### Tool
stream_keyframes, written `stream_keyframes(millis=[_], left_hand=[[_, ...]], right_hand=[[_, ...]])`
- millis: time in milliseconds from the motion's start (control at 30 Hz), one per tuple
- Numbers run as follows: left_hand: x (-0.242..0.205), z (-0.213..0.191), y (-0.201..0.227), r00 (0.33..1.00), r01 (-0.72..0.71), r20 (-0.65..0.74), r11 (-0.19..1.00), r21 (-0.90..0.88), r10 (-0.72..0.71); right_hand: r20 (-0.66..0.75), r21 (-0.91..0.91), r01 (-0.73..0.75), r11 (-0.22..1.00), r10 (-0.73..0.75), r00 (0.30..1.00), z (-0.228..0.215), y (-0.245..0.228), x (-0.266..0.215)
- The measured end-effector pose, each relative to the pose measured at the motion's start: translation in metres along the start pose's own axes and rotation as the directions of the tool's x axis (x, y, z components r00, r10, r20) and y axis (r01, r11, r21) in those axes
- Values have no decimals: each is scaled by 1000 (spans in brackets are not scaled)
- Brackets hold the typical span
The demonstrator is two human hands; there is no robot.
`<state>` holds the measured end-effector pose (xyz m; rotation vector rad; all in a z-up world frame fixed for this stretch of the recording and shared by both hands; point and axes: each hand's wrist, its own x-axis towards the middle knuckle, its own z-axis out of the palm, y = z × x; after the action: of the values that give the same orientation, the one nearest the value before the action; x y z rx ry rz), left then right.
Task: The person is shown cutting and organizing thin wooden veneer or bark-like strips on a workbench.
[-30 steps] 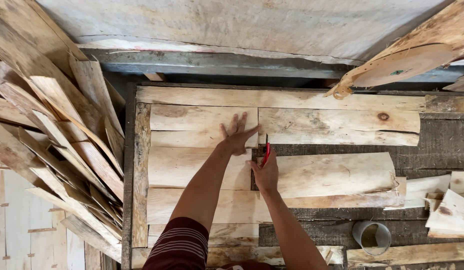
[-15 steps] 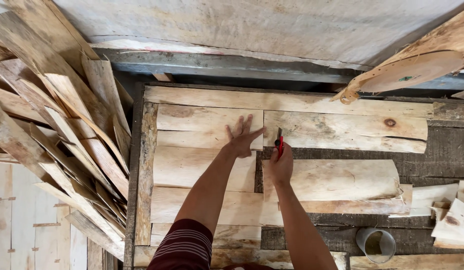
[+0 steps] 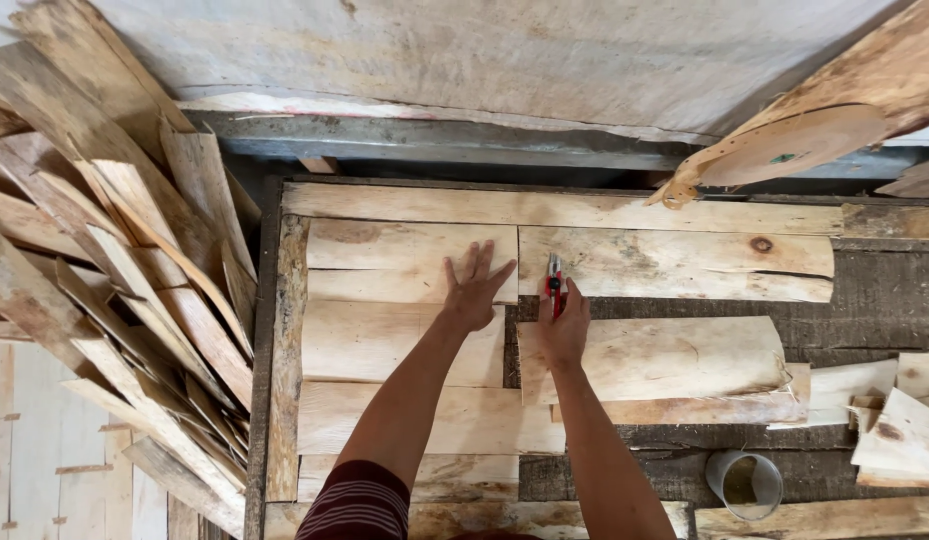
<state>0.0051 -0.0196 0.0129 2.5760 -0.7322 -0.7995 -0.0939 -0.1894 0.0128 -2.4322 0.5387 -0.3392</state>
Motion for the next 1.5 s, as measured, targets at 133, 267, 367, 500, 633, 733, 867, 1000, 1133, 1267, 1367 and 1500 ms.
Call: stream_keyframes(millis=[133, 267, 367, 500, 633, 733, 867, 1000, 1133, 1267, 1367, 1500], left_hand=[[3, 10, 0, 997, -19, -70, 999, 28, 21], [-9, -8, 12, 997, 2, -76, 999, -40, -5], [-20, -12, 18, 994, 6, -112, 997, -80, -15], [-34, 14, 17, 934, -46, -358, 988, -144, -8], [-67, 45, 37, 850, -140, -527, 971, -194, 18], [-94, 64, 57, 823, -137, -567, 952, -275, -45], [-122, 94, 79, 805, -149, -586, 921, -360, -99], [-138, 118, 114, 836, -220, -540, 844, -489, -95], [-145, 137, 157, 889, -214, -447, 773, -598, -99], [-139, 167, 192, 926, -160, -355, 724, -671, -125], [-134, 185, 212, 938, -116, -311, 710, -694, -150], [-134, 207, 237, 937, -98, -311, 738, -668, -156]], right_hand=[[25, 92, -103, 990, 101, 995, -4, 16, 8], [50, 159, -123, 980, 116, 992, -15, 22, 5], [14, 176, -94, 980, 93, 996, -31, 23, -9], [-76, 279, -120, 953, 146, 986, -60, 34, -42], [-96, 299, -173, 938, 209, 973, -98, 47, -85], [-96, 236, -268, 934, 297, 950, -120, 74, -118], [-188, 46, -177, 983, 183, 965, -149, 118, -153], [-266, -78, -263, 962, 234, 935, -178, 166, -175], [-265, -139, -220, 966, 178, 948, -208, 201, -181], [-333, -301, -324, 897, 220, 917, -244, 224, -179], [-334, -494, -337, 802, 183, 925, -263, 269, -178], [-170, -210, -425, 880, 395, 903, -280, 325, -178]])
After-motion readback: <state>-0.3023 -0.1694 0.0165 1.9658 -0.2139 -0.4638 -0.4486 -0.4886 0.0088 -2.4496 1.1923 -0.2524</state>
